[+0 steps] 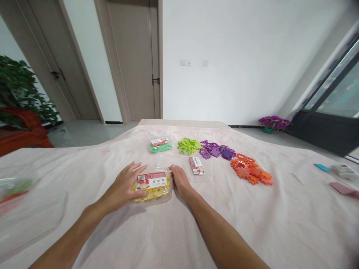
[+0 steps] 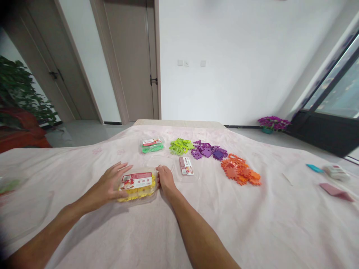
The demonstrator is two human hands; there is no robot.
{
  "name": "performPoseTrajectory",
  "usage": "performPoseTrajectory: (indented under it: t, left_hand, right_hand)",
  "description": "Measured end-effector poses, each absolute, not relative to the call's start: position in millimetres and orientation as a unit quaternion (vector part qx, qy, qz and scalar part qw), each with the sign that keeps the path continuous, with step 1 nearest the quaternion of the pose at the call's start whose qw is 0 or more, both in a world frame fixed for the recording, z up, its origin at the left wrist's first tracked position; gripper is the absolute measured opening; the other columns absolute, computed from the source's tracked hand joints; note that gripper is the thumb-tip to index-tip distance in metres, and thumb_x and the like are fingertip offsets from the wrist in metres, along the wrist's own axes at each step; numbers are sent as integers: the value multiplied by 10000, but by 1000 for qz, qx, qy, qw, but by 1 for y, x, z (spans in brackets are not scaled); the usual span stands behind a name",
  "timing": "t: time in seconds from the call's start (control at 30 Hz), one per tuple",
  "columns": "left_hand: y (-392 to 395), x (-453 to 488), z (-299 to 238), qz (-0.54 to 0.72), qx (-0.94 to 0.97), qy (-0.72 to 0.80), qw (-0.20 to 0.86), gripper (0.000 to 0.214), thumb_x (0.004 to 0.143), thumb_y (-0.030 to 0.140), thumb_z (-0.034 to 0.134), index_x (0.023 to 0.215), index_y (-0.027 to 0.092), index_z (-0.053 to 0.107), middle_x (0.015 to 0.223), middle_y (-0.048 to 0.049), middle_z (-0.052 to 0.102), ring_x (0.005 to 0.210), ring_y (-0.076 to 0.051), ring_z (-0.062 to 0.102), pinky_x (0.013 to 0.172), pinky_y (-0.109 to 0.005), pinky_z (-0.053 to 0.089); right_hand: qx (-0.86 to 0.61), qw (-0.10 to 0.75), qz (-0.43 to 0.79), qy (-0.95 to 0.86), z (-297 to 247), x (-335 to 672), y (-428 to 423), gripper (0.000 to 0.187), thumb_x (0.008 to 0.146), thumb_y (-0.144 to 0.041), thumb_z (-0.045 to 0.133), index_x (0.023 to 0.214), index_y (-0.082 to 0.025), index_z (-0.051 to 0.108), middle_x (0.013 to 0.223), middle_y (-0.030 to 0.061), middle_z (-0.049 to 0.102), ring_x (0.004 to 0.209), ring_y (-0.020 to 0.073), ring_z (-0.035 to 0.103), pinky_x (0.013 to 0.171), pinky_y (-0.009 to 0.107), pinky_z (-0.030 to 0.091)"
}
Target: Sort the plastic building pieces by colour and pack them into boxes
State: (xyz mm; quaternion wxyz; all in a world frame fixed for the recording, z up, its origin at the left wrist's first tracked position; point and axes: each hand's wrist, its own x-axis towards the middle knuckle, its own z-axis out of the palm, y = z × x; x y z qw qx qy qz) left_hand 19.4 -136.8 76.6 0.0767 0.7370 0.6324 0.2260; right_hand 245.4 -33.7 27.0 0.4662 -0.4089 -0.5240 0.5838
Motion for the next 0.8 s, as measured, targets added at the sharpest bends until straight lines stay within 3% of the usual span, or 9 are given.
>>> performPoseTrajectory:
  t: [0.07,0.13,0.27,0.4,0.53,0.7,0.8]
  left_hand:
    - [-137,27,81,126,775,614,78,1073,532,575,813,1486,293,411,1609,-125,264,1472,-392,208,1163,-509,242]
    - [-134,32,84,65,786,609,82,1160,479,512,842,1513,314,357,1633,-133,188,1477,-402,187,1152,-511,259]
    - [-125,33,89,29,791,604,92,1048,588,399,755,1531,345,303,1605,-139,237,1458,-368,237,1090,-476,351]
    - [-123,26,91,41,777,621,89,970,610,362,697,1512,360,341,1521,-126,355,1386,-364,332,1043,-458,390]
    - [-117,-2,81,65,702,705,71,931,600,417,689,1482,357,396,1434,-139,424,1291,-401,405,989,-497,408]
    - [-85,-54,64,73,539,839,31,972,569,572,682,1471,335,409,1442,-183,387,1286,-482,365,915,-611,403]
    - [-59,-76,60,100,523,846,14,957,552,565,712,1438,303,462,1471,-192,379,1319,-489,325,945,-599,383]
  right_hand:
    - [-412,457,600,-511,26,245,-34,419,835,-565,507,807,-161,612,579,-19,532,484,107,459,441,215,332]
    - [-412,452,613,-500,25,245,-35,458,841,-604,490,811,-161,600,554,-25,518,458,105,456,430,216,335]
    - [-421,456,605,-499,24,244,-37,474,853,-620,485,849,-157,588,554,-29,515,436,102,469,405,215,358]
    - [-429,463,600,-492,24,243,-39,488,858,-633,480,921,-159,577,607,-31,525,408,91,473,363,215,392]
    - [-428,455,598,-502,24,242,-41,447,852,-597,501,936,-164,575,654,-28,522,414,84,474,338,213,412]
    - [-423,442,596,-520,25,239,-45,329,826,-492,553,907,-175,595,667,-28,520,451,80,476,354,195,411]
    - [-424,432,592,-532,25,238,-48,284,808,-448,582,889,-177,612,657,-28,519,456,79,472,366,188,390]
